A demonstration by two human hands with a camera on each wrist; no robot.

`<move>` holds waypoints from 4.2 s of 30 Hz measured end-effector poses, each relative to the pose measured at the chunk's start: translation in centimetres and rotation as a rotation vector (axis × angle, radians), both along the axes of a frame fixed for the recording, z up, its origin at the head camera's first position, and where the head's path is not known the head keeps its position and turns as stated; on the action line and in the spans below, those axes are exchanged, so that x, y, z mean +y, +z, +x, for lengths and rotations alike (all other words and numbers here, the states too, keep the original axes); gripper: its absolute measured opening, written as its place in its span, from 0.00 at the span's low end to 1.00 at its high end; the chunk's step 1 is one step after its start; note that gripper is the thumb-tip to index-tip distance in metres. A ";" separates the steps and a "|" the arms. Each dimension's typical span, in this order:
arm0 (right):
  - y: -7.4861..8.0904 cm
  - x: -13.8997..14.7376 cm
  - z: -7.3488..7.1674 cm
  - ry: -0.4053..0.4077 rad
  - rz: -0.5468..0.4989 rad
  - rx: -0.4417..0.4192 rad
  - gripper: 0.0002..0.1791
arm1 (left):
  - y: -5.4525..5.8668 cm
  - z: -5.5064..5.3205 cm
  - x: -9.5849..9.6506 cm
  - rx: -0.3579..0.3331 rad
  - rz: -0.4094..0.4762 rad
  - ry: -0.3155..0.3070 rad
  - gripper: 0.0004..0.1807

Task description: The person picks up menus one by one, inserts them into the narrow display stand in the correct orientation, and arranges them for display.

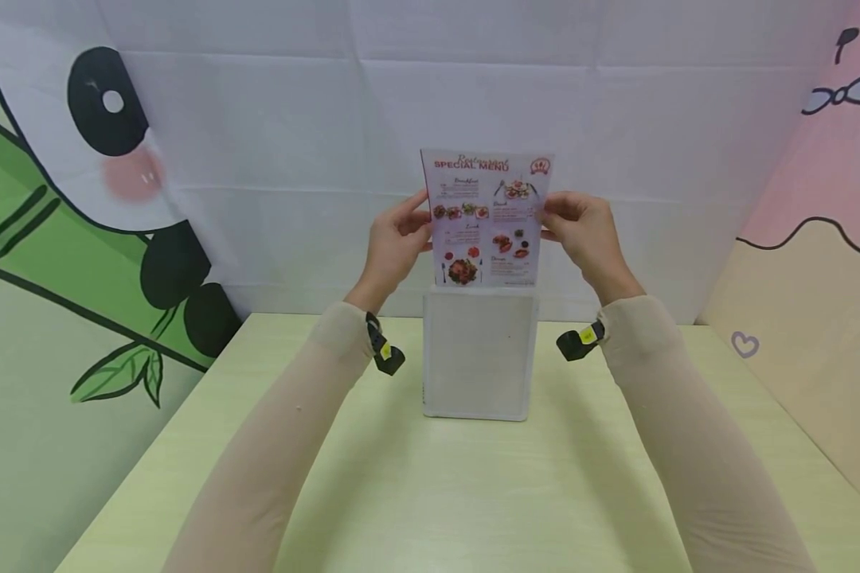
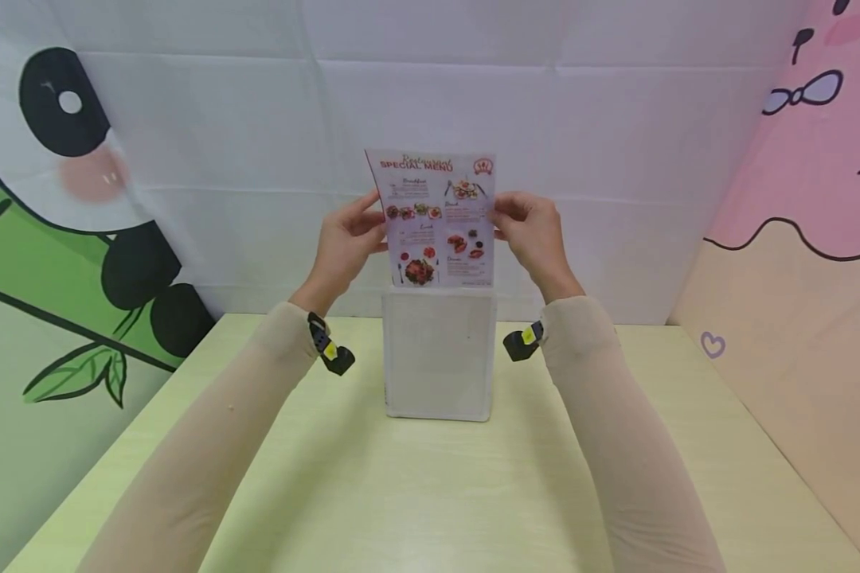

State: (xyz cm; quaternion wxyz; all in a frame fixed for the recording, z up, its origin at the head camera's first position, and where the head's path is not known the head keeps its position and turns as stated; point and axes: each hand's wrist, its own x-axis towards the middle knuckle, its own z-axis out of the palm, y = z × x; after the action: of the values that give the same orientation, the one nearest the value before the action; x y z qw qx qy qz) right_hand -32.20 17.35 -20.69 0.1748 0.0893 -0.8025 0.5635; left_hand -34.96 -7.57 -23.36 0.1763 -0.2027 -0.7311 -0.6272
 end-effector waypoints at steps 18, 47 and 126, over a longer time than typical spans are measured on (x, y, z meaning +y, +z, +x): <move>-0.1 0.5 -0.4 -0.015 -0.040 0.013 0.13 | -0.1 -0.1 0.6 -0.010 -0.028 0.002 0.32; -0.9 0.2 -0.7 -0.015 -0.018 -0.019 0.13 | -0.2 -0.3 0.3 -0.024 -0.078 0.028 0.32; -2.6 0.6 -1.8 0.034 0.028 -0.109 0.14 | -2.3 -1.2 -0.1 -0.040 -0.139 -0.003 0.30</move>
State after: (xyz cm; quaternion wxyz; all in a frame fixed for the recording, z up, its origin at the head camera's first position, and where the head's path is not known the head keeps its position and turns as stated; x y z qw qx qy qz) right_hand -33.97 17.97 -23.29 0.1201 0.0744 -0.8171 0.5589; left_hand -36.16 -7.63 -25.67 0.1463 -0.2027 -0.7759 -0.5793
